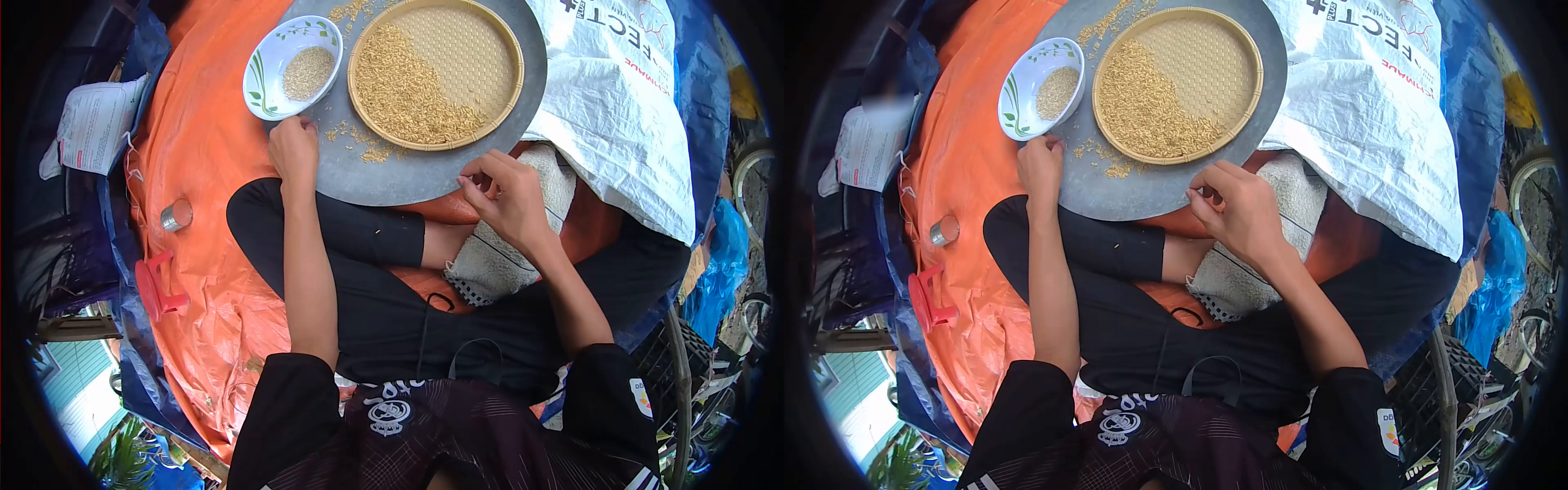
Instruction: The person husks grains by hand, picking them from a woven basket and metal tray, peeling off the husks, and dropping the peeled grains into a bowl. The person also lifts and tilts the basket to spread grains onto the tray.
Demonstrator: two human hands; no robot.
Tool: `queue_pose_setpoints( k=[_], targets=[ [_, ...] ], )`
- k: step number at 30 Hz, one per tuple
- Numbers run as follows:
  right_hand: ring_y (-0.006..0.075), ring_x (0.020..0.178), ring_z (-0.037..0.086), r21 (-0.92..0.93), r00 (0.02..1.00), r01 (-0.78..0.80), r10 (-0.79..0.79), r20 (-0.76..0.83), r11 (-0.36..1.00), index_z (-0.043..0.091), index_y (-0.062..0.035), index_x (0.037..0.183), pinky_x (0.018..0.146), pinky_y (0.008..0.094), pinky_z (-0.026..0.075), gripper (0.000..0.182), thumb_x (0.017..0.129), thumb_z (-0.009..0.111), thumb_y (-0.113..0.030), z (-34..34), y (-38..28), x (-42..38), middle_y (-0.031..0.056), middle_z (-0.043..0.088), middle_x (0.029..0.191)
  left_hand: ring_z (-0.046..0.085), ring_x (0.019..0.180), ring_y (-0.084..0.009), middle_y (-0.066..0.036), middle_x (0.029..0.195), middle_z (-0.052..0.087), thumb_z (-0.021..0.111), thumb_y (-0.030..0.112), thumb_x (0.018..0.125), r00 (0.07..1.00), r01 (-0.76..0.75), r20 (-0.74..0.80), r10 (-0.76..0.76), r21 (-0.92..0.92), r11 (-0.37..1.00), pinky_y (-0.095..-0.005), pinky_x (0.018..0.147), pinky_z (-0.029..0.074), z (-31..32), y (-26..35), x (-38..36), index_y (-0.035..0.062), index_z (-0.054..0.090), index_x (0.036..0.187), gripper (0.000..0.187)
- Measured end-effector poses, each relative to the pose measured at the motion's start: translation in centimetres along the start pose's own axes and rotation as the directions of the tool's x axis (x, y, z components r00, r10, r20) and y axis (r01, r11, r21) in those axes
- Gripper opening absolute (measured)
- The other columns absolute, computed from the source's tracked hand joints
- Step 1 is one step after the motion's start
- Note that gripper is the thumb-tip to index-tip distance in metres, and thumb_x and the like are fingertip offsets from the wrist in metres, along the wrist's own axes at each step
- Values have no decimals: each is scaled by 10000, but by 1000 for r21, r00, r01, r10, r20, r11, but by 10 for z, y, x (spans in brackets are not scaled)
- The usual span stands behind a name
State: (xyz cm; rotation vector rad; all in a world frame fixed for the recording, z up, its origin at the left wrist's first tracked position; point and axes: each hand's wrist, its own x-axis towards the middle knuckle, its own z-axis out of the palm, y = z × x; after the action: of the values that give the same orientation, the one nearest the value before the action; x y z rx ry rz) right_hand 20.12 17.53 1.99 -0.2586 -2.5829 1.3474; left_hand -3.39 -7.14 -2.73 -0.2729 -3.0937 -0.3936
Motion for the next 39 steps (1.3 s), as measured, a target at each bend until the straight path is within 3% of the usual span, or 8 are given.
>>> queue_pose_setpoints(
  k=[5, 14, 23, 26, 29, 31, 34, 39],
  targets=[
    [228, 683, 683, -35, 999, 48, -48, 7, 998, 706, -29, 879, 610, 344, 533, 75, 850, 764, -67, 2, -1, -4, 97, 671, 804, 742, 902, -376, -171, 901, 776, 773, 212, 863, 994, 98, -38, -103, -125, 987, -479, 805, 557, 12, 2, 4, 60, 813, 930, 171],
    [278, 703, 692, -117, 996, 67, -59, 65, 991, 710, -42, 884, 633, 390, 548, 100, 854, 757, -126, 5, -4, -8, 96, 665, 811, 742, 898, -376, -154, 910, 777, 756, 221, 875, 993, 110, -32, -111, -36, 993, -480, 797, 567, 23, 2, 9, 127, 818, 943, 132],
    [293, 732, 695, -132, 992, 65, -50, 114, 989, 712, -47, 905, 655, 409, 548, 109, 858, 744, -139, 7, -3, -8, 101, 674, 833, 712, 966, -460, -257, 992, 744, 603, 191, 950, 998, 6, 61, -9, 56, 998, -518, 856, 561, 24, 8, 5, 5, 782, 962, 259],
    [294, 735, 695, -138, 994, 56, -42, 99, 989, 711, -49, 903, 656, 412, 546, 107, 858, 744, -141, 3, -1, -8, 101, 674, 836, 705, 932, -457, -247, 996, 737, 620, 195, 953, 994, -80, 84, 72, 94, 992, -531, 826, 550, 16, 11, -8, -2, 760, 988, 244],
    [294, 736, 695, -151, 996, 38, -25, 91, 988, 709, -49, 897, 656, 413, 545, 106, 859, 745, -141, 3, -1, -7, 100, 672, 834, 710, 835, -382, -194, 953, 723, 642, 179, 967, 984, -174, -1, 177, -174, 969, -492, 750, 548, 12, 15, -18, 8, 730, 1035, 204],
    [292, 732, 695, -162, 996, 39, -24, 89, 986, 709, -50, 895, 654, 414, 544, 105, 860, 746, -142, 2, 1, -7, 100, 670, 830, 683, 752, -256, -121, 897, 695, 677, 164, 970, 953, -255, -259, 160, -395, 883, -404, 679, 536, -6, 32, -11, 20, 707, 1072, 179],
    [289, 717, 692, -156, 996, 52, -40, 83, 986, 709, -51, 893, 645, 414, 543, 104, 865, 745, -144, 4, 0, -6, 99, 667, 821, 655, 703, -169, -85, 868, 679, 690, 152, 971, 839, -279, -539, 74, -308, 910, -334, 644, 519, -18, 37, 15, 17, 714, 1033, 150],
    [342, 721, 680, -109, 997, 28, -20, 71, 994, 694, -42, 872, 653, 453, 533, 111, 873, 718, -150, 6, 2, -5, 113, 660, 791, 643, 646, -161, -71, 882, 688, 704, 151, 959, 912, -327, -367, 181, -389, 861, -334, 623, 514, -6, 54, -4, 28, 724, 1001, 131]
  ],
)
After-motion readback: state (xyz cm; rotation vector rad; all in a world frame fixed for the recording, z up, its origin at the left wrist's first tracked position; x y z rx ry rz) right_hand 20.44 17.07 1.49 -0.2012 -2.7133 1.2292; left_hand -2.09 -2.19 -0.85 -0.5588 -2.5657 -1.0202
